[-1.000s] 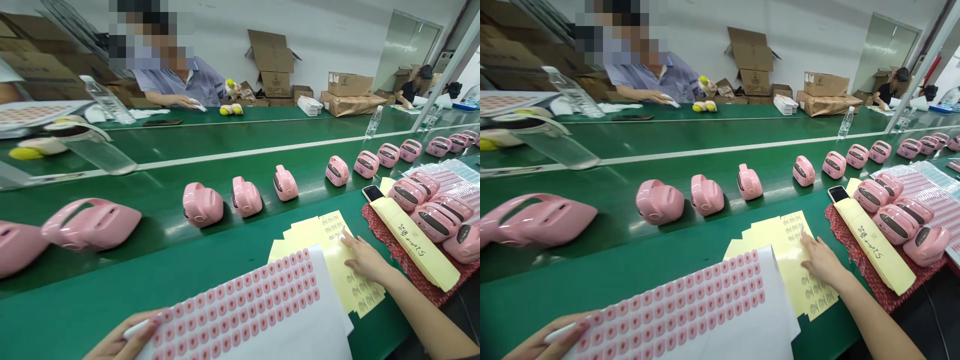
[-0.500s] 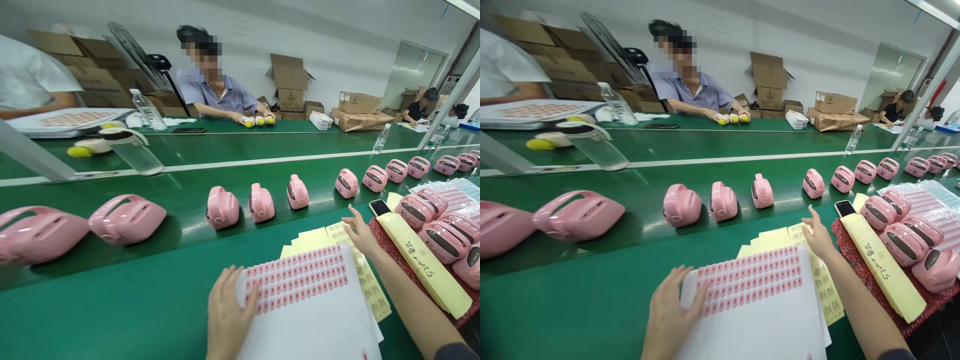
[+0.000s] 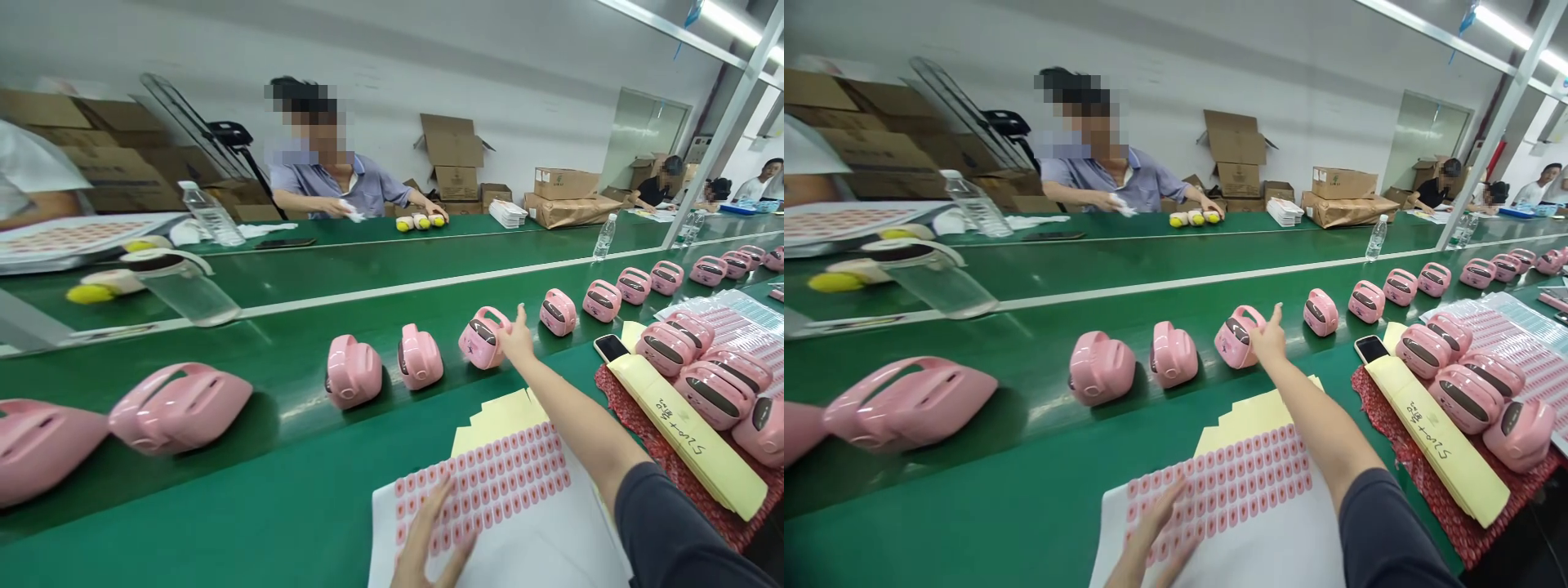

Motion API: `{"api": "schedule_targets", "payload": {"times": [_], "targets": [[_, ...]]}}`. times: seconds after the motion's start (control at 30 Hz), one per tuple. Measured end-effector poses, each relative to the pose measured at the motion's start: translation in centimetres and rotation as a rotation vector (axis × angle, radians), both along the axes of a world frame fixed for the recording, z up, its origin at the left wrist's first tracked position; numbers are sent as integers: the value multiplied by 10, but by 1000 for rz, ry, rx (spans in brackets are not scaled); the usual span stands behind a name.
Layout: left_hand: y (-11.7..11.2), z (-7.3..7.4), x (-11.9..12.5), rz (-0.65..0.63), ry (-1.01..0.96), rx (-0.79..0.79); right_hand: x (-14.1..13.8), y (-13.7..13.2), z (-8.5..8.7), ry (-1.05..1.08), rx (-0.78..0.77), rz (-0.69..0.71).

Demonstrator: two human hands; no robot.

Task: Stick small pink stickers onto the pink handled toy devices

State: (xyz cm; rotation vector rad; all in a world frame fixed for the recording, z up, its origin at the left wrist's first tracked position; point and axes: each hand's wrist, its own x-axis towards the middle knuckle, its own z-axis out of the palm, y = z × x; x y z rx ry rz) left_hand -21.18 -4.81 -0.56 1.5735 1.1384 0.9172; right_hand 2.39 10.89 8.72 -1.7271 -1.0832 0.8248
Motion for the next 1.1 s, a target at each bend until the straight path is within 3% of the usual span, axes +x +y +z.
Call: {"api": "schedule_targets", "payload": {"times": [0.07, 0.17, 0.23, 0.33, 0.37, 0.43, 0.53, 0.63, 0.77, 0.97, 1.03, 1.1], "targets": [[8, 18, 8, 127, -327, -149, 4, -24, 2, 129, 3, 40], [24, 31, 26, 127, -656, -244, -7, -70, -2, 313, -36, 126], [29, 25, 34, 145, -745, -297, -18, -105, -7, 433, -84, 200], [21, 2, 30, 202, -793, -343, -18, -147, -15, 599, -86, 397], [16, -5, 26, 186, -793, -393, -9, -157, -17, 585, -58, 433], [4, -14, 17, 110, -801, -518, 18, -171, -19, 329, -18, 375], [-7, -14, 9, 35, -812, -610, 66, -182, -24, -166, -87, 206], [-7, -8, 10, 46, -796, -564, 91, -187, -31, -294, -222, 275], [-3, -5, 13, 64, -813, -517, 84, -188, -42, -378, -306, 375], [-3, -11, 11, 40, -860, -528, 65, -187, -55, -466, -282, 394], [-3, -10, 14, 41, -948, -514, 65, -190, -59, -459, -250, 405], [-2, -6, 19, -51, -1110, -500, 68, -195, -63, -428, -212, 418]]}}
